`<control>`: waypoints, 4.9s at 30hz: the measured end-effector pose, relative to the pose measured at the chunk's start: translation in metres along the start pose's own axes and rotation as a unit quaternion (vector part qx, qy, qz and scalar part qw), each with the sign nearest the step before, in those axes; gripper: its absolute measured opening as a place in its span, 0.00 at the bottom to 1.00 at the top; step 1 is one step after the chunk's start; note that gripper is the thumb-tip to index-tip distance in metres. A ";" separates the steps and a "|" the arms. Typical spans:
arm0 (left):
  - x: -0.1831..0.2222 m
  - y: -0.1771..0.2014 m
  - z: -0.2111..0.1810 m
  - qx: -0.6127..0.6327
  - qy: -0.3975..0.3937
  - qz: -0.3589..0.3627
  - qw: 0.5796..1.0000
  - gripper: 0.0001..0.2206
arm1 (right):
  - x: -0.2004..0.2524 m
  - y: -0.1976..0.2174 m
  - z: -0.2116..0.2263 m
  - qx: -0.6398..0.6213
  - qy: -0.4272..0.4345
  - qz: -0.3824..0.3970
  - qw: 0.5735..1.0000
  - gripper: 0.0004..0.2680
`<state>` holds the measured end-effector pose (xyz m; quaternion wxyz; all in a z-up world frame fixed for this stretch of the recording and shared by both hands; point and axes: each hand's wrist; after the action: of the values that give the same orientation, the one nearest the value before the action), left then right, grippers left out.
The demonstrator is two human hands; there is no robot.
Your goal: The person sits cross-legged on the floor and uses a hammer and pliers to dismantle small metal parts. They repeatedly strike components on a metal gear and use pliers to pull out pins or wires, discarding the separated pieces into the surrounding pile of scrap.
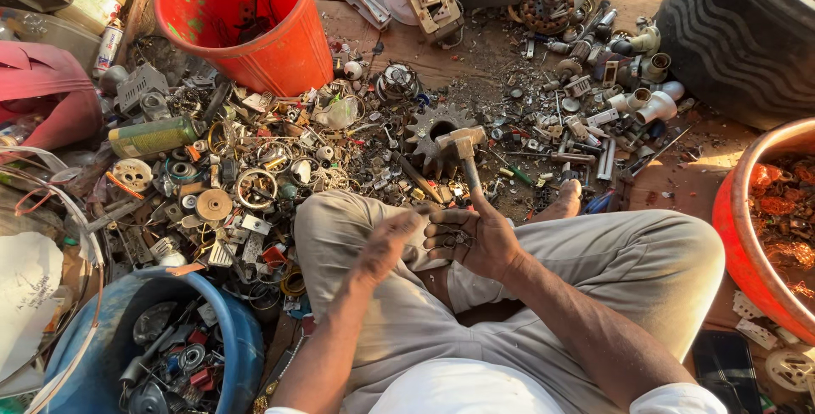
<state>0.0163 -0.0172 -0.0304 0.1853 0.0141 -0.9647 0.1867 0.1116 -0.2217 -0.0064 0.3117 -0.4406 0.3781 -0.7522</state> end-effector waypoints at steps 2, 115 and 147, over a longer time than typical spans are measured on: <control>-0.005 -0.009 0.012 0.091 0.010 0.064 0.994 0.26 | 0.001 0.003 0.003 -0.007 0.004 0.014 1.000 0.33; -0.188 0.059 -0.006 -0.321 -0.036 -0.269 0.907 0.14 | -0.105 0.082 0.219 0.784 0.105 -0.317 0.523 0.13; -0.192 0.064 0.004 -0.333 -0.036 -0.278 0.900 0.14 | -0.100 0.133 0.223 0.519 0.109 -0.244 0.812 0.12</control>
<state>0.1871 0.0327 -0.1266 0.1882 0.2257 -0.9336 -0.2050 0.3716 -0.2756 -0.0884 0.2564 -0.2062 -0.1566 -0.9312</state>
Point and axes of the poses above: each hand's wrist, its own x-axis away from the middle knuckle, its own y-axis out of the back of the hand, z = x × y, and after that the axes turned 2 degrees about y, right-handed
